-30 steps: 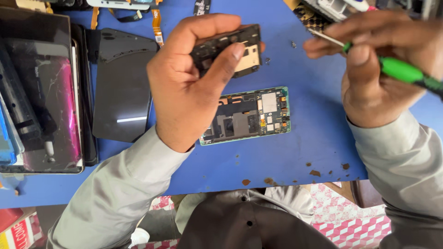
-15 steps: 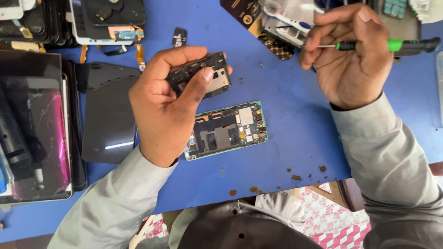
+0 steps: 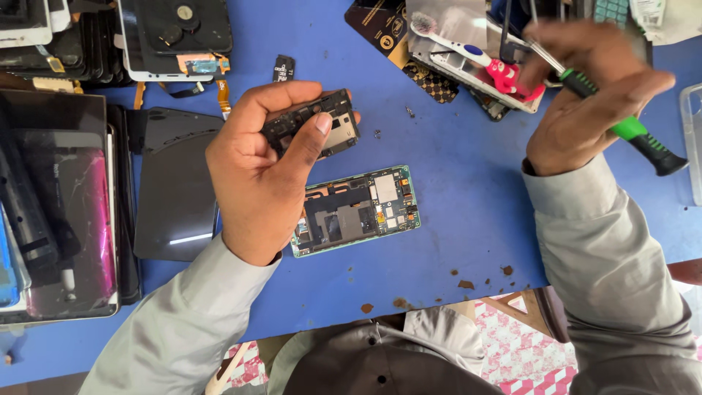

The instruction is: The person disassembles a smartphone at a repair bench, holding the phone's mid-frame in one hand while using a small screwdriver to remove screws from the chassis. They set the frame down, pick up screws and small components from the bench, and continue unscrewing different sections of the frame.

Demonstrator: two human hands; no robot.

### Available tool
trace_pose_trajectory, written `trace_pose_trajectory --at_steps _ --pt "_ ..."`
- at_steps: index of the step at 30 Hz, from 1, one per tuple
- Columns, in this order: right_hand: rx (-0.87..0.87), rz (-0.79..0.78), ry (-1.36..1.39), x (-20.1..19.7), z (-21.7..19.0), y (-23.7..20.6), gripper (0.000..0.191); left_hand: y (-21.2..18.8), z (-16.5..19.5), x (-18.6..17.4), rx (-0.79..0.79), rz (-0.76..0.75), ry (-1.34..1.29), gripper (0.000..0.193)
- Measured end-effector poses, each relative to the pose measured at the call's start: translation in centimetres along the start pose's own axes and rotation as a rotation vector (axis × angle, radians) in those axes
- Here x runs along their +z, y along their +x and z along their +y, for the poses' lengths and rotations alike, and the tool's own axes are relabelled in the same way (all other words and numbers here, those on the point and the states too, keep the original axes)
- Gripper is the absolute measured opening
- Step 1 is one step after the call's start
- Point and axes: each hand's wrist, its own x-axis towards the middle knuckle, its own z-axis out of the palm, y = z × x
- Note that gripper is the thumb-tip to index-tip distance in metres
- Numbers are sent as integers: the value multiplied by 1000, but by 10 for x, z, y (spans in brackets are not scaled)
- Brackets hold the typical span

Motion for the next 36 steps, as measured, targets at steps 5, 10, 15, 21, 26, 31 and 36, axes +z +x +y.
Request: trace_pose_trajectory --at_steps 5,10,15,21,26,31,36 --pt "123 -208 -153 18 -20 0 23 -2 -3 -1 11 21 72 19" --pt "-162 -529 -408 28 -29 12 12 -3 -6 -3 24 20 79 18" --pt "-79 -630 -493 34 -28 10 22 -3 -9 -5 18 14 70 18" --pt "-64 -648 -519 42 -17 2 30 -3 -13 -6 33 6 76 17" --pt "-28 -636 -504 46 -12 -3 29 -2 -15 -6 40 -7 51 18" --pt "-35 -649 -517 46 -10 -4 35 0 -12 -5 20 1 41 19" --pt "17 -652 -466 43 -12 -1 34 0 -10 -4 -59 34 63 22"
